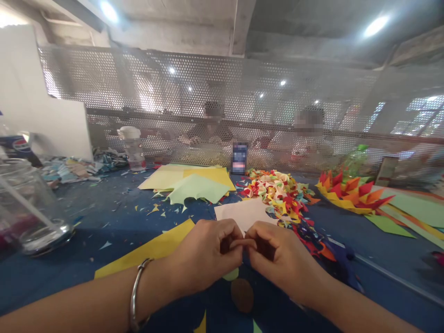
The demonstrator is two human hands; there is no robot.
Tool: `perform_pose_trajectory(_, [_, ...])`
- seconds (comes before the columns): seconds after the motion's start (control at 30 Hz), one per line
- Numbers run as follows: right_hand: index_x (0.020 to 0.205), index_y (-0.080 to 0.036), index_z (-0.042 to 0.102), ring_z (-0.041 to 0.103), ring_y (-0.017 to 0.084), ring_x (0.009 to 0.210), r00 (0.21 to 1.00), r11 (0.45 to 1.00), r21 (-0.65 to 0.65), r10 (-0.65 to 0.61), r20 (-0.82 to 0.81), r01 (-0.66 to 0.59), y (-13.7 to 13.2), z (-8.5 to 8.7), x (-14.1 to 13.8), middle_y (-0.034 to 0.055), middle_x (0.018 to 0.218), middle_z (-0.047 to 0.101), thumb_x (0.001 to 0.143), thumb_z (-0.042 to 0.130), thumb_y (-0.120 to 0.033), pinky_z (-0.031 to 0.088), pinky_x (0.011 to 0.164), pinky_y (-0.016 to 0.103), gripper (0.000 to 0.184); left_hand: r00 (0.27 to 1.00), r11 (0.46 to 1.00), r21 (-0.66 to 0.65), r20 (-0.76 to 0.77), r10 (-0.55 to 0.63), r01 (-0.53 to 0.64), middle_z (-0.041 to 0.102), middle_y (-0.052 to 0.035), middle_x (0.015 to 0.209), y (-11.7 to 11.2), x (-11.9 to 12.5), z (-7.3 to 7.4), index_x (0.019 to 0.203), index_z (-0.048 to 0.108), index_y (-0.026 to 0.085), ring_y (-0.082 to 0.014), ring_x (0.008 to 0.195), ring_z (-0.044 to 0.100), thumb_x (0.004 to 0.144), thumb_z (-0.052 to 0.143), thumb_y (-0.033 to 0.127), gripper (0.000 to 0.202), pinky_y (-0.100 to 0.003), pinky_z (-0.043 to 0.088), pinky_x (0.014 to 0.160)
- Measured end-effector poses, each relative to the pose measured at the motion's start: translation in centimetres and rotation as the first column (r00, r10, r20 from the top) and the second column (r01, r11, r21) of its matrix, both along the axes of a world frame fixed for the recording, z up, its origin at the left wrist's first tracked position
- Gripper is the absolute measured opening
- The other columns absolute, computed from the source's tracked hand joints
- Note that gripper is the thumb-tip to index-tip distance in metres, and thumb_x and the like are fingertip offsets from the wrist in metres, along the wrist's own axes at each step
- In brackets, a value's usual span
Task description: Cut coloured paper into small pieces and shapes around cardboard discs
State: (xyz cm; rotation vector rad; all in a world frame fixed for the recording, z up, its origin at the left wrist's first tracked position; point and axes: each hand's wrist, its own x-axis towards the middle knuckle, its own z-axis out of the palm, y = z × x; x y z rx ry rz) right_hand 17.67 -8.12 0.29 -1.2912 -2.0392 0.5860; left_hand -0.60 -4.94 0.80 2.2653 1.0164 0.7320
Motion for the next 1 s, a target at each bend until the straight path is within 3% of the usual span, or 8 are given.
perform_pose_trajectory(0.23, [0.065, -0.020, 0.047, 0.039, 0.011, 0.055, 0.995, 0.995, 0.094, -0.025, 0.093, 0.016, -0.1, 0.0, -0.5, -0.0059, 0.060, 0.041, 0.074, 0.051, -0.010, 0.030, 0.051, 0.023, 0.014, 1.000, 1.000, 0.013, 0.014, 0.011, -0.012, 0.049, 0.0054, 0.053, 0.2, 0.2, -0.7, 0.066, 0.057, 0.018, -0.0080, 0.049, 0.038, 0.066, 0.055, 0.022, 0.004, -0.022, 0.026, 0.045])
perform_pose_trajectory(0.33, [0.065, -0.020, 0.047, 0.039, 0.011, 0.054, 0.993, 0.993, 0.113, -0.043, 0.111, 0.030, -0.1, -0.2, -0.5, -0.0061, 0.059, 0.041, 0.073, 0.052, -0.009, 0.030, 0.051, 0.023, 0.015, 1.000, 1.000, -0.024, 0.030, 0.009, -0.009, 0.053, 0.0054, 0.054, 0.1, 0.2, -0.6, 0.067, 0.057, 0.018, -0.0081, 0.049, 0.042, 0.067, 0.054, 0.021, 0.004, -0.021, 0.029, 0.045])
perform_pose_trajectory(0.47, [0.063, -0.020, 0.046, 0.039, 0.011, 0.055, 0.994, 0.987, 0.147, -0.070, 0.087, 0.057, -0.2, 0.0, -0.2, -0.0058, 0.059, 0.042, 0.072, 0.051, -0.008, 0.030, 0.051, 0.023, 0.016, 0.995, 0.983, -0.181, 0.098, 0.005, 0.013, 0.058, 0.0047, 0.054, 0.2, 0.1, -0.4, 0.070, 0.054, 0.019, -0.0103, 0.051, 0.055, 0.070, 0.054, 0.022, 0.002, -0.020, 0.036, 0.046])
perform_pose_trajectory(0.63, [0.067, -0.020, 0.049, 0.039, 0.010, 0.052, 0.998, 0.994, 0.088, -0.058, -0.014, 0.059, 0.0, 0.3, 0.3, -0.0066, 0.058, 0.042, 0.072, 0.050, -0.007, 0.030, 0.048, 0.022, 0.014, 0.978, 0.955, -0.294, 0.209, 0.014, 0.049, 0.061, 0.0033, 0.058, 1.0, -0.3, -0.8, 0.072, 0.052, 0.020, -0.0120, 0.054, 0.061, 0.072, 0.055, 0.022, 0.004, -0.021, 0.041, 0.048])
perform_pose_trajectory(0.8, [0.073, -0.020, 0.050, 0.037, 0.010, 0.053, 0.996, 0.999, 0.019, -0.035, -0.083, 0.037, -0.1, 0.4, 0.3, -0.0064, 0.060, 0.040, 0.080, 0.052, -0.015, 0.031, 0.047, 0.022, 0.009, 0.967, 0.938, -0.339, 0.252, 0.017, 0.072, 0.062, 0.0026, 0.062, 1.2, -0.3, -1.0, 0.074, 0.052, 0.019, -0.0124, 0.057, 0.063, 0.074, 0.057, 0.025, 0.008, -0.020, 0.043, 0.049])
perform_pose_trajectory(1.0, [0.068, -0.020, 0.048, 0.036, 0.011, 0.053, 0.997, 0.996, 0.079, -0.042, -0.059, 0.047, -0.2, 0.6, -0.1, -0.0060, 0.058, 0.039, 0.078, 0.051, -0.014, 0.030, 0.047, 0.022, 0.013, 0.974, 0.937, -0.340, 0.227, 0.001, 0.078, 0.063, 0.0023, 0.063, 0.7, -0.1, -0.7, 0.077, 0.056, 0.019, -0.0128, 0.057, 0.064, 0.074, 0.055, 0.024, 0.006, -0.019, 0.042, 0.048])
